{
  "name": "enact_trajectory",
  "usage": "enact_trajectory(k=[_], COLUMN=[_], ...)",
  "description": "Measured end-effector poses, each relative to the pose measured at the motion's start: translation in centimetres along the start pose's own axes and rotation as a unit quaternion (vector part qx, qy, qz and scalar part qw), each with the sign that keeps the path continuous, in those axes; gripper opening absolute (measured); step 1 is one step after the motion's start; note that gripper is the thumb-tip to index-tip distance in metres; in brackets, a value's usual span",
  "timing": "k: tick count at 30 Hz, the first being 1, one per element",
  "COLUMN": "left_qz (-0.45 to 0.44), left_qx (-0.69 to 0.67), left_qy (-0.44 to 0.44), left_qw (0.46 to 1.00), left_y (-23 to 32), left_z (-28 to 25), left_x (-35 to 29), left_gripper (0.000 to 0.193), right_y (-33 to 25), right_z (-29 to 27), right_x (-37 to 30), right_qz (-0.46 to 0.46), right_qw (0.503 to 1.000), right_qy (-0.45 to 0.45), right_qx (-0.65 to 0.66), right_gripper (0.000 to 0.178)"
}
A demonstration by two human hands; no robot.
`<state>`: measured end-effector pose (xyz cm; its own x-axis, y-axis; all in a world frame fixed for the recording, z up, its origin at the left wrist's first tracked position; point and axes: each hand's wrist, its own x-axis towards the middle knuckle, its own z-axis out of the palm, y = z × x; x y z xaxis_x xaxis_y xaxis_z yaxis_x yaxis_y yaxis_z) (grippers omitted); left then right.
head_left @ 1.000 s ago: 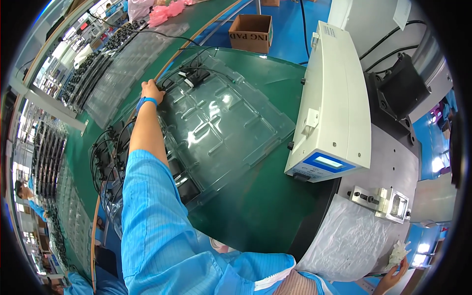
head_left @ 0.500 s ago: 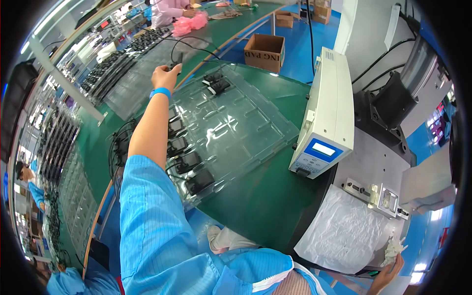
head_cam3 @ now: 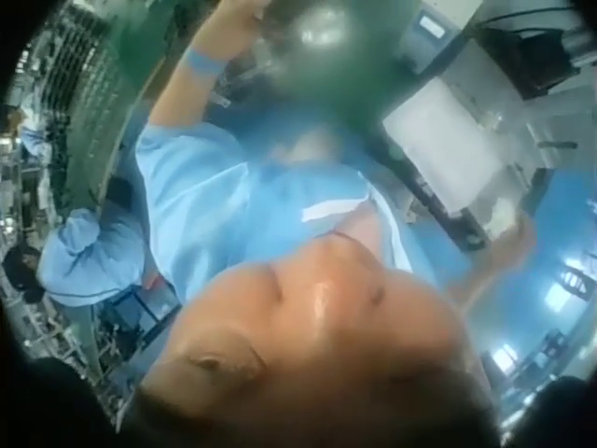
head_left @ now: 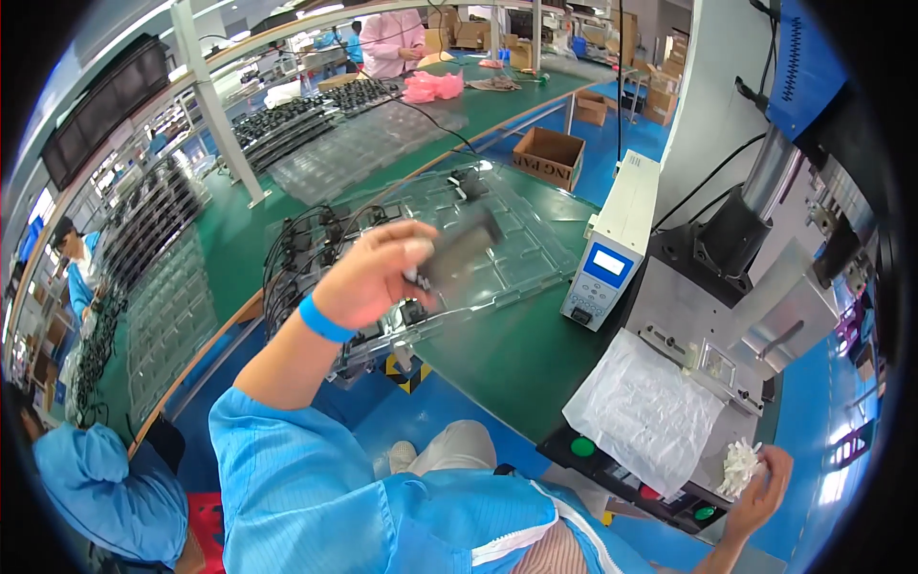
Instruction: The person processes electronic display devices by taking them from a tray, placing each into a press machine fixture, operating the machine using buttons, and placing the devices back onto the tray.
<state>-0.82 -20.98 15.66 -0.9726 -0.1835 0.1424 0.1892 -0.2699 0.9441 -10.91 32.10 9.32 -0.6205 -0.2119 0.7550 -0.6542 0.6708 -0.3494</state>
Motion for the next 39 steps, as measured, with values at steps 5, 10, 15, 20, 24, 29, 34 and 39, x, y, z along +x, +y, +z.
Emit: enact_trajectory(k=[5,10,15,20,24,29,34,39], left_qz=[-0.157,-0.208,-0.28,-0.346,0.259,0.382,0.36,0.374], left_qx=[-0.063,-0.068,-0.134,-0.117,0.304,0.407,0.45,0.426], left_qy=[-0.198,-0.341,-0.425,-0.398,-0.263,-0.277,-0.265,-0.275], left_qw=[0.966,0.914,0.85,0.841,0.878,0.782,0.773,0.777], left_y=[-3.0,-9.1,-11.5,-11.4,-11.6,-12.7,-12.5,-12.6], left_z=[7.5,12.6,15.8,17.2,18.5,20.2,21.4,21.1], left_x=[-3.3,-3.5,-2.7,-2.3,-1.7,-1.9,-2.1,-1.5], left_gripper=[0.031,0.031,0.028,0.03,0.063,0.062,0.056,0.057], right_y=[-8.7,-12.7,-11.9,-11.0,-9.3,-8.0,-7.5,-7.6], right_z=[4.2,5.2,3.1,1.4,1.5,2.6,3.4,2.4], right_x=[2.8,2.3,0.7,0.6,0.4,0.3,0.1,0.4], right_qz=[-0.104,-0.153,-0.117,-0.076,0.097,0.207,0.255,0.255], right_qw=[0.962,0.916,0.909,0.931,0.936,0.876,0.837,0.819], right_qy=[-0.154,-0.226,-0.286,-0.268,-0.226,-0.247,-0.254,-0.273], right_qx=[0.197,0.295,0.28,0.237,0.253,0.359,0.412,0.435], right_gripper=[0.024,0.031,0.022,0.015,0.021,0.02,0.021,0.016])
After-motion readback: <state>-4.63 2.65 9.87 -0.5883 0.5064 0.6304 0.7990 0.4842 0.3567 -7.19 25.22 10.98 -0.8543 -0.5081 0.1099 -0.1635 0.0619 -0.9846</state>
